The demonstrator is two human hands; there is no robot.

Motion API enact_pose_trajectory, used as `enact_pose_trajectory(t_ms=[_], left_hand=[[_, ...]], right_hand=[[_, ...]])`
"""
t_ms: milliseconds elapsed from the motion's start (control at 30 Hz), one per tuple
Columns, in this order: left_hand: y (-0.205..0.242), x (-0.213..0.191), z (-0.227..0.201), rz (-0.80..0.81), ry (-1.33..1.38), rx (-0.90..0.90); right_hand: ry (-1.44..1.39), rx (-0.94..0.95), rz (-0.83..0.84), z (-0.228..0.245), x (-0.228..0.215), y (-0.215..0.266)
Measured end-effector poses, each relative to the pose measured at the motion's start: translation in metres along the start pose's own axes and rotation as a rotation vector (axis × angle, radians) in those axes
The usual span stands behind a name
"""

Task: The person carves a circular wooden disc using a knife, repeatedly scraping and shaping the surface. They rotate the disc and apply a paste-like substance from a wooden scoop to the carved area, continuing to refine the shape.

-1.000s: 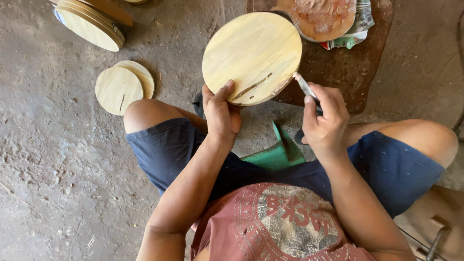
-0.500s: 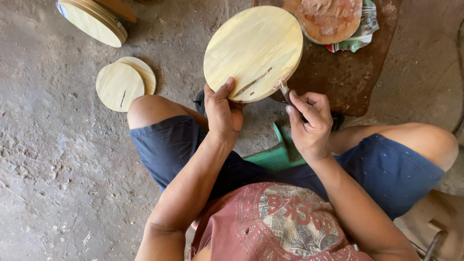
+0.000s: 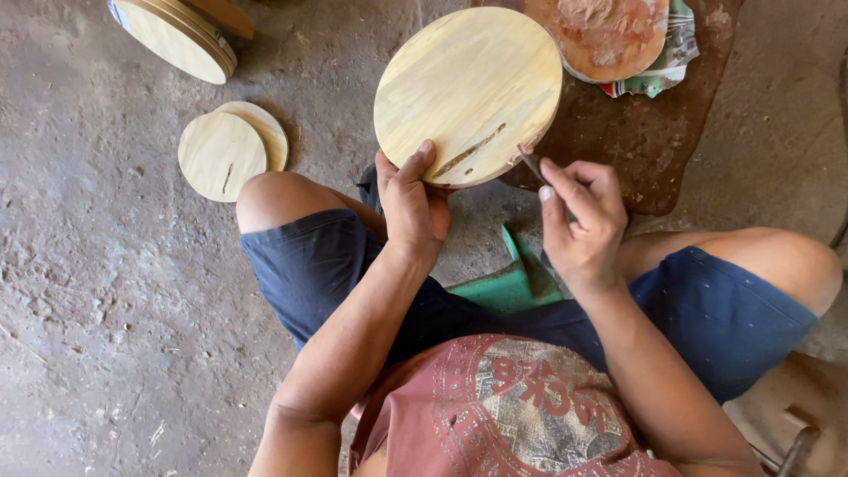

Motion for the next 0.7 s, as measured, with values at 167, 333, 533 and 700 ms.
enact_pose_trajectory(t_ms=[167,333,533,700], left_hand=[[0.001,-0.004,0.001,-0.031,-0.032,-0.026],[0.001,-0.001,-0.01,-0.025,-0.044,0.047],[0.004,0.004,-0.017,0.029,-0.035,0.168],[0.003,0.002,-0.018,0.019,-0.033,0.192]], right_hand=[[-0.059,0.02,0.045,0.008,0.016,0.009],[-0.06,-0.014,0.059,0.017,0.018,0.01],[0.078,-0.001,0.041,0.012,-0.001,0.005],[0.098,-0.038,0.04,0.021,0.006,0.001]])
Point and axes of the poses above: each hand's wrist, its own y-axis away from the middle knuckle, its own x-axis out of the palm, z = x × y, the point moved 10 cm from there along -y, towards the middle knuckle, and after that the axes turned 8 degrees about -y, right-handed, at the moved point
